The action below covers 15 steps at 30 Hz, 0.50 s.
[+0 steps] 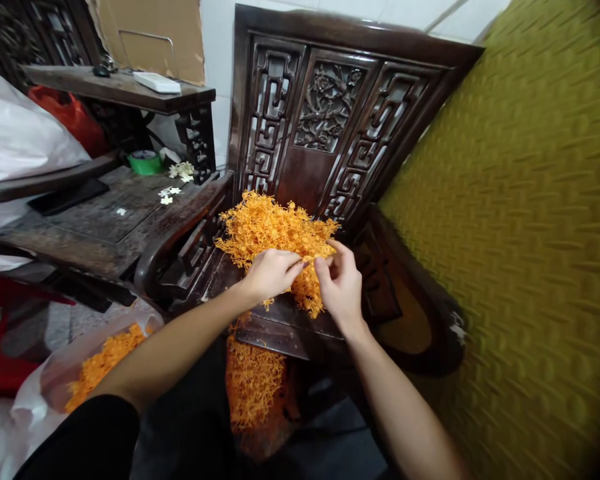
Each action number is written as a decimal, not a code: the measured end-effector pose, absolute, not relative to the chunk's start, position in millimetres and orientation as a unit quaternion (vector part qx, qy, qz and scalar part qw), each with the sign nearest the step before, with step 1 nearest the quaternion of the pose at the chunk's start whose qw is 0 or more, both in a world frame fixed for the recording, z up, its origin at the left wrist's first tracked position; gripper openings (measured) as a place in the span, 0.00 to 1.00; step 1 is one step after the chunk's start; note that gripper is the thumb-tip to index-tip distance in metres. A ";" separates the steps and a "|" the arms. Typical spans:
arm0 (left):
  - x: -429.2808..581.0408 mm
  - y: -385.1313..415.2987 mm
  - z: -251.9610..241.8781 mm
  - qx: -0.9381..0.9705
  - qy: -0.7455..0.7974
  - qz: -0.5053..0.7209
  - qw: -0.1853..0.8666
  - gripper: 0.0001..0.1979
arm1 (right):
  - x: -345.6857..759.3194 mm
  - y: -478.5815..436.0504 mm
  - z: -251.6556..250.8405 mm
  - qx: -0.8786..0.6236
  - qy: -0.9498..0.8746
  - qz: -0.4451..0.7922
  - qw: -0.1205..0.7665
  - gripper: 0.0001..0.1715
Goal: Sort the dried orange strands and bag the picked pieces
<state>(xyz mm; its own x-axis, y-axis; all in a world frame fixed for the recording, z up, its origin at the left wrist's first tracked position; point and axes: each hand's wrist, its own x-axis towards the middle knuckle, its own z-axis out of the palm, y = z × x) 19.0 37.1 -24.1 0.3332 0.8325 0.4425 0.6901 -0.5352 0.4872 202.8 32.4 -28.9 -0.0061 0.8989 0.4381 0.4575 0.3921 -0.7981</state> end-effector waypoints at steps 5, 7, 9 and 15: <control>24.4 24.8 -16.8 0.815 0.472 0.328 0.068 0.23 | 199.0 27.1 -27.1 -0.511 -0.620 0.258 0.536 0.16; 23.5 22.7 -11.6 0.813 0.468 0.332 0.098 0.23 | 202.2 33.6 -30.3 -0.510 -0.590 0.308 0.545 0.16; 20.9 22.0 -6.2 0.800 0.467 0.334 0.176 0.23 | 209.3 46.5 -34.5 -0.514 -0.550 0.325 0.572 0.15; 8.0 24.7 4.5 0.702 0.465 0.371 0.391 0.17 | 244.9 82.3 -42.2 -0.497 -0.363 0.408 0.675 0.16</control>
<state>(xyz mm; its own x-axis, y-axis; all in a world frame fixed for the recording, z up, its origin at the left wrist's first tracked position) 8.0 24.7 4.5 0.2924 0.9432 0.1575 0.3631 -0.2619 0.8942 244.9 82.3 -42.2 0.4046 0.9106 0.0843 -0.1897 0.1738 -0.9663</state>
